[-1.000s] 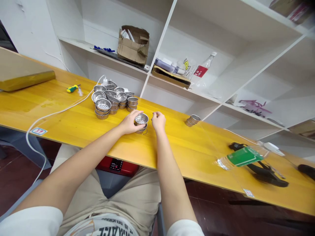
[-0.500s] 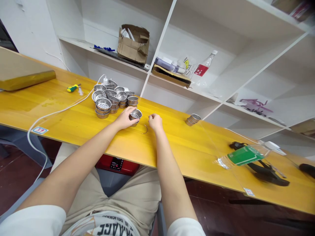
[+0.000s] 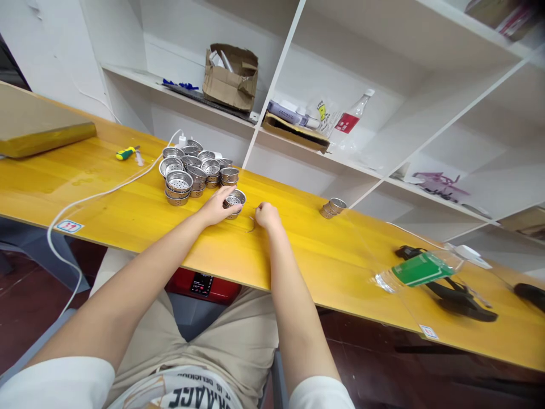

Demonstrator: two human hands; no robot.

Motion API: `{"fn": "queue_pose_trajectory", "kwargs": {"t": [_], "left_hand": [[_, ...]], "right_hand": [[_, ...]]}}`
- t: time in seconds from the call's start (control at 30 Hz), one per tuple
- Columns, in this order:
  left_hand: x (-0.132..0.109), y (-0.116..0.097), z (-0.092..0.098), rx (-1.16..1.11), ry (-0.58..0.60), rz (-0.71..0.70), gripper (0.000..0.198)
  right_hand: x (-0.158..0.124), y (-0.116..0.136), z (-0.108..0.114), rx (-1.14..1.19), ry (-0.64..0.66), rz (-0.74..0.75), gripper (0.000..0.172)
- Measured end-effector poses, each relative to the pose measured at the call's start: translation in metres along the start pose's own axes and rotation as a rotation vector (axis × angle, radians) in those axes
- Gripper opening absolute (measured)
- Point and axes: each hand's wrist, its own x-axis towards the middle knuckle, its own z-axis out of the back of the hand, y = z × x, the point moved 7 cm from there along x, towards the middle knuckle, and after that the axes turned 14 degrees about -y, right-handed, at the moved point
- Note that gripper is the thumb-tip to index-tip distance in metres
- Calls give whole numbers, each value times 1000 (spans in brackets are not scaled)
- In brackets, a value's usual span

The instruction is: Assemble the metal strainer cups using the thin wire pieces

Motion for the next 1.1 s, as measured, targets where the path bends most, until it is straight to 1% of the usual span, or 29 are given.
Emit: {"fn": "queue_pose_trajectory", "kwargs": {"t": [0.1,0.2,0.37,0.43,0.6,0.73,0.87,0.97,1.1], "left_hand": [[1,0,0,-19,-5,11,76],[2,0,0,-20,-7,19,78],[2,-1,1,-18,-18,34,78],[1,-2,2,-27,-30,43,76],[-1,-2,1,-34,-58,60,71],[-3,-3,1,-34,-69,69,70],[-4,1,1,-79,-76,139,69],[-1,8,3,-161,-126,202,62],[5,23,12,-237,-293,302,46]], "right_hand": [[-3,0,-3,-16,68,-2,24],[-5,1,-5,16,128,-15,20],[-7,-3,-12,75,207,-71,17],[-7,-4,-14,79,217,-81,16],[-7,-5,-13,79,192,-63,14],[-8,-6,-14,90,206,-71,14],[-9,-6,-13,98,229,-94,12],[-11,-5,-10,82,245,-94,9],[-11,-2,-7,21,229,-44,20]]}}
